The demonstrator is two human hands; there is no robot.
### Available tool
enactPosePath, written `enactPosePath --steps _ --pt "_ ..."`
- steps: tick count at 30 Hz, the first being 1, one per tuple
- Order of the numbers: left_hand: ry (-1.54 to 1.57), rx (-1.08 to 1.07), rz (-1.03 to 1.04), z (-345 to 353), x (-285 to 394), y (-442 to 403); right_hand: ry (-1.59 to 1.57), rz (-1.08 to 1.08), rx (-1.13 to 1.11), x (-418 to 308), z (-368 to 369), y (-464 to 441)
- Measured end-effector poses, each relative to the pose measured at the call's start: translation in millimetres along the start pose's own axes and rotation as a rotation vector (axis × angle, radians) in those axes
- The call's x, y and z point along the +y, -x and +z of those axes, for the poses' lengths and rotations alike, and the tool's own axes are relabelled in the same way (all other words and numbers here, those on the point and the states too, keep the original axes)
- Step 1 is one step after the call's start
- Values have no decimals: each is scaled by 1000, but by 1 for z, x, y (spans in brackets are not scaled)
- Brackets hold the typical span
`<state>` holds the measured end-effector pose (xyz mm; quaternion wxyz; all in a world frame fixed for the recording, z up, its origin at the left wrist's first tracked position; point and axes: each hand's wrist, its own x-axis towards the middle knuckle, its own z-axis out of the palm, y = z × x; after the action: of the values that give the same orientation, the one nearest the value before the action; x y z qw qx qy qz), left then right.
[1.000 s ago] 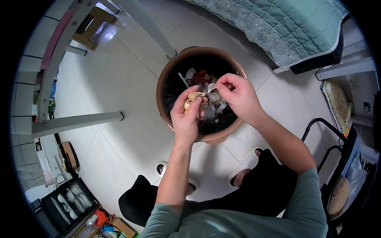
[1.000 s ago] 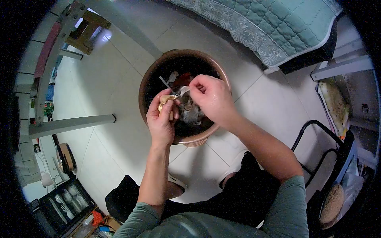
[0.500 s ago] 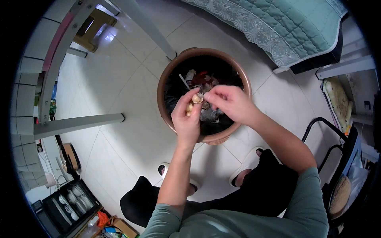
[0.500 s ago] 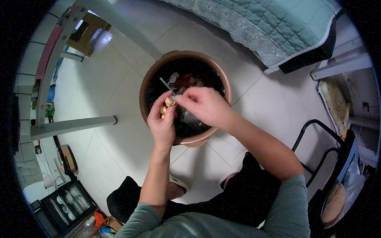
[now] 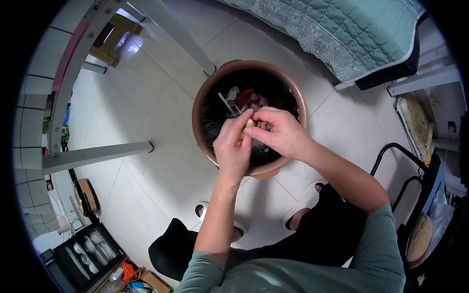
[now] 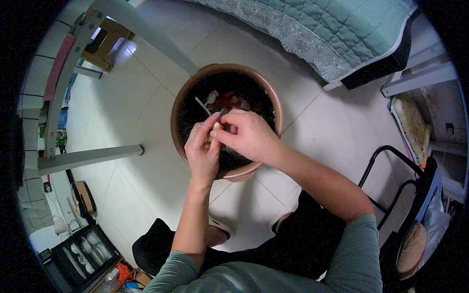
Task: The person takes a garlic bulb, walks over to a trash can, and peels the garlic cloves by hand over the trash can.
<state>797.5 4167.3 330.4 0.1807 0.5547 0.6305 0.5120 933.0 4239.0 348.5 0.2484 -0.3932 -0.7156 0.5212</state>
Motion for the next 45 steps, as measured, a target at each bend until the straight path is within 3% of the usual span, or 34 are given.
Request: enactPosePath --steps 3,6,7,10,12,15,18,20,27,29,32,36,38,41,45 --pt "-23 -27 35 2 2 1 36 -98 43 3 -1 0" --pt "190 56 -267 6 4 4 250 -245 151 3 -4 0" --pt "436 85 -480 5 12 2 362 -312 185 2 -6 0" --pt "605 14 -559 3 5 2 513 -400 208 2 -8 0" --pt "811 -51 -777 2 6 -1 554 -421 197 2 -7 1" --pt "829 -86 -824 1 9 -1 566 -448 149 3 -4 1" --pt "840 -75 -834 -2 6 -2 335 -381 132 6 -2 -1" --pt "848 -67 -842 -3 5 -3 73 -215 92 7 -5 -2" --pt "834 -114 -833 -5 6 -4 99 -115 89 9 -4 -2" --pt "855 -118 -854 -5 6 -4 -182 137 17 3 -2 -1" --pt "898 -119 -853 -5 8 -5 -417 252 -12 9 0 -2" --pt "933 -112 -873 -5 8 -5 -459 285 -16 11 4 -2" --pt "941 -102 -893 -6 7 -5 -171 30 88 12 6 -1" --pt "1013 -109 -883 -6 4 -5 -153 -9 46 9 4 -2" --pt "1045 -109 -918 -5 2 -3 -356 211 -7 12 4 -3"
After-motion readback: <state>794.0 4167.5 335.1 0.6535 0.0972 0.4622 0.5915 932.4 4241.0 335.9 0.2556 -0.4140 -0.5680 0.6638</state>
